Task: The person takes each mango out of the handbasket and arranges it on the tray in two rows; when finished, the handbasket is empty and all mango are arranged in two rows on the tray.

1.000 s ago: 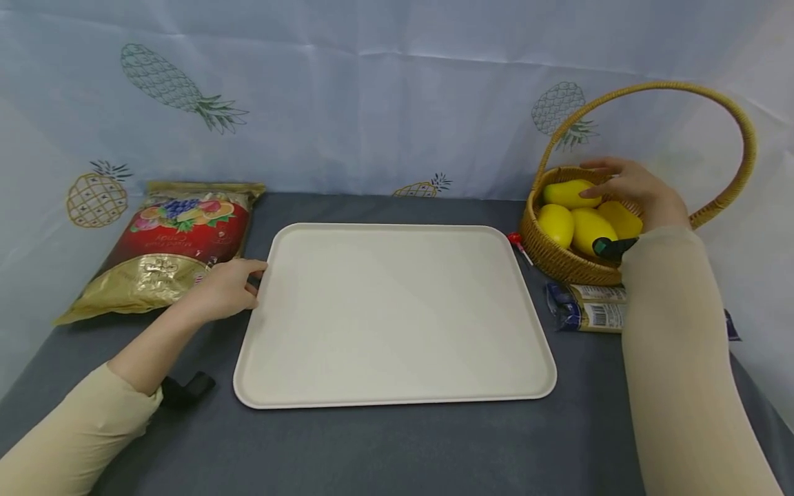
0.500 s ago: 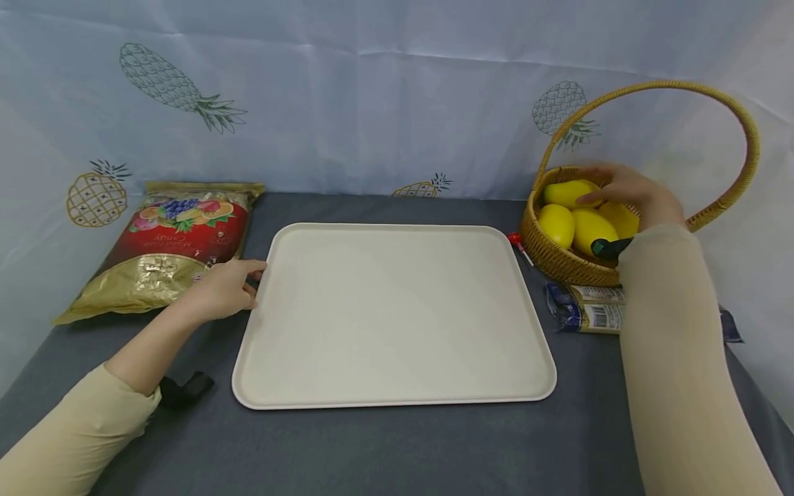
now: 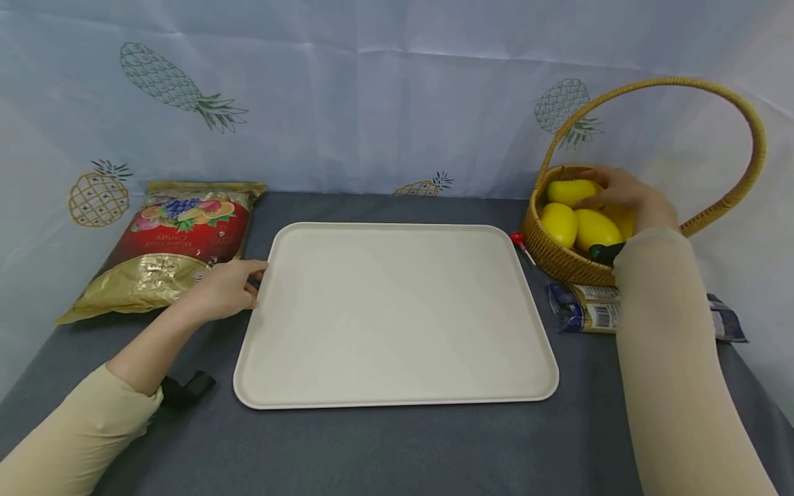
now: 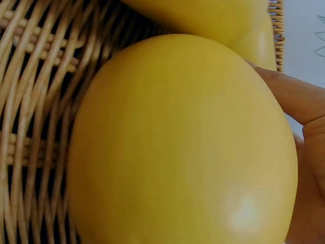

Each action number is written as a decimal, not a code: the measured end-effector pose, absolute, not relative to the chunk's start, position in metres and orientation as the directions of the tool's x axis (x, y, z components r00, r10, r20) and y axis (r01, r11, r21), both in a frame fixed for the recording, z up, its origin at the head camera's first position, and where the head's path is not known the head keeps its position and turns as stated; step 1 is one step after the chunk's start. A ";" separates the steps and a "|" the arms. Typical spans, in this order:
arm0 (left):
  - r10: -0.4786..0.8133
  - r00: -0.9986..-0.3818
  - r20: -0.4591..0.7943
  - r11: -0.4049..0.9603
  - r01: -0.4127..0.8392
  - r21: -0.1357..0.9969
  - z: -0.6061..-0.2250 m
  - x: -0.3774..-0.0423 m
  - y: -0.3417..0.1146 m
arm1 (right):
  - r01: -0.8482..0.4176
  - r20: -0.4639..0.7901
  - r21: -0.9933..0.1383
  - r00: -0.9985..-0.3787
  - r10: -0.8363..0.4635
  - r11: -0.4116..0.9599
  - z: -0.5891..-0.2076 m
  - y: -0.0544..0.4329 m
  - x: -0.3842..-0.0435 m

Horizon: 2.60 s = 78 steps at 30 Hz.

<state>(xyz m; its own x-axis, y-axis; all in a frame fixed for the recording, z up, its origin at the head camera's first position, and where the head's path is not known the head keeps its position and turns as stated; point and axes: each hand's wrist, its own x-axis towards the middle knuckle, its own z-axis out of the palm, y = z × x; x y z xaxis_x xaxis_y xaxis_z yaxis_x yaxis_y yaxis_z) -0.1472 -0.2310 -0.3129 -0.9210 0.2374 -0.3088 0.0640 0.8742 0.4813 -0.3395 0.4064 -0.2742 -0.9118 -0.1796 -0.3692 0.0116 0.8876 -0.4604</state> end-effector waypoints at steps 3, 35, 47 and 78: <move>0.236 -0.919 -0.316 0.873 0.057 0.485 -0.312 -0.147 -0.231 | 0.051 -0.385 -0.451 -0.912 -0.142 0.891 -0.276 0.404 -0.338; 0.234 -0.894 -0.381 0.821 -0.029 0.571 -0.290 -0.103 -0.251 | 0.083 -0.162 -0.531 -0.987 -0.005 0.843 -0.271 0.409 -0.327; 0.457 -0.752 -0.475 0.706 -0.018 0.708 -0.317 -0.100 -0.268 | -0.018 -0.103 -0.562 -0.991 -0.091 0.827 -0.247 0.398 -0.319; 0.588 -0.663 -0.463 0.568 -0.069 0.820 -0.323 -0.099 -0.267 | -0.239 -0.003 -0.800 -0.915 -0.403 0.550 -0.215 0.319 -0.270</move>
